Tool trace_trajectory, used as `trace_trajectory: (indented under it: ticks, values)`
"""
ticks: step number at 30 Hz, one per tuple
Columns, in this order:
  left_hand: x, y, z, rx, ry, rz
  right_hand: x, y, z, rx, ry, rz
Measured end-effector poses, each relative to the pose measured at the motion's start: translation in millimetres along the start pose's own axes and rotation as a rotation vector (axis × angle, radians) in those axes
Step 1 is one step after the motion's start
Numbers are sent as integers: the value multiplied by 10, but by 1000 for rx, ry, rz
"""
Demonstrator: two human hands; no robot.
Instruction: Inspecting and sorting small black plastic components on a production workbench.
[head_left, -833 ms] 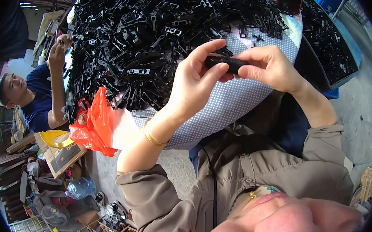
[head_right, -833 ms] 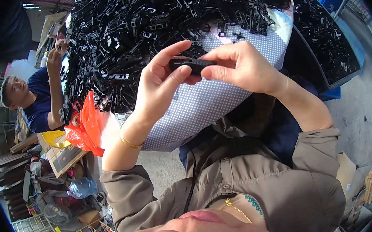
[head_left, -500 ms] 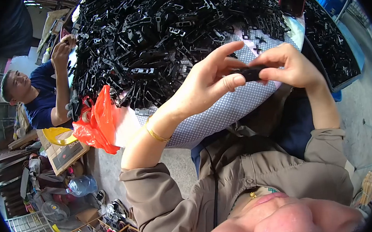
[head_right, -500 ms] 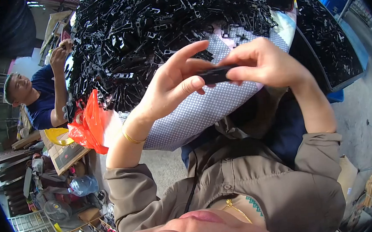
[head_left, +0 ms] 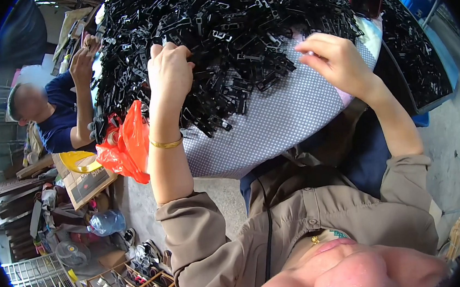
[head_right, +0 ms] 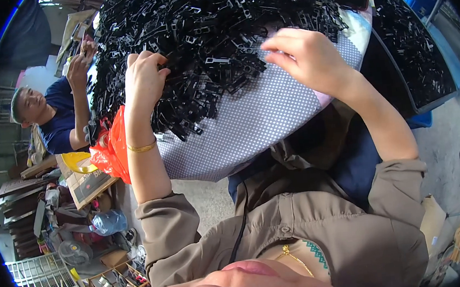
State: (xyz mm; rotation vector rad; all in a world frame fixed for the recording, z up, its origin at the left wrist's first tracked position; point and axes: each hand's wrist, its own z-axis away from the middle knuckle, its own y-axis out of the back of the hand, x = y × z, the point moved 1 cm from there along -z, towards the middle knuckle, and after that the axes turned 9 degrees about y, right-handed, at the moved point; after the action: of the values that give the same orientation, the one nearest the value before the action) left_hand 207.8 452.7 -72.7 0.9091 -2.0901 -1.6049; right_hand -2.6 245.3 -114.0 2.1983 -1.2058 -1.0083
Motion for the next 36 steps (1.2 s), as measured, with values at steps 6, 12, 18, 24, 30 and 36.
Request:
trace_trajectory:
  ticks: [6,12,18,24,30,36]
  values:
    - [86,86,78,80,128,180,142,-241,-232,-35,-62,51]
    - [338,157,118,-21,148,921,195,-193,-233,-27,-226,-120]
    - [736,138,302,-643,144,1378,208,87,-51,-122,-250,-23]
    - [978,1,467,-885,140,1424,198,148,40,-72,-273,-11]
    - [989,3,489,-842,159,1345,223,206,85,27,-389,41]
    - [993,-30,500,-896,101,1344,243,206,114,-74,-332,107]
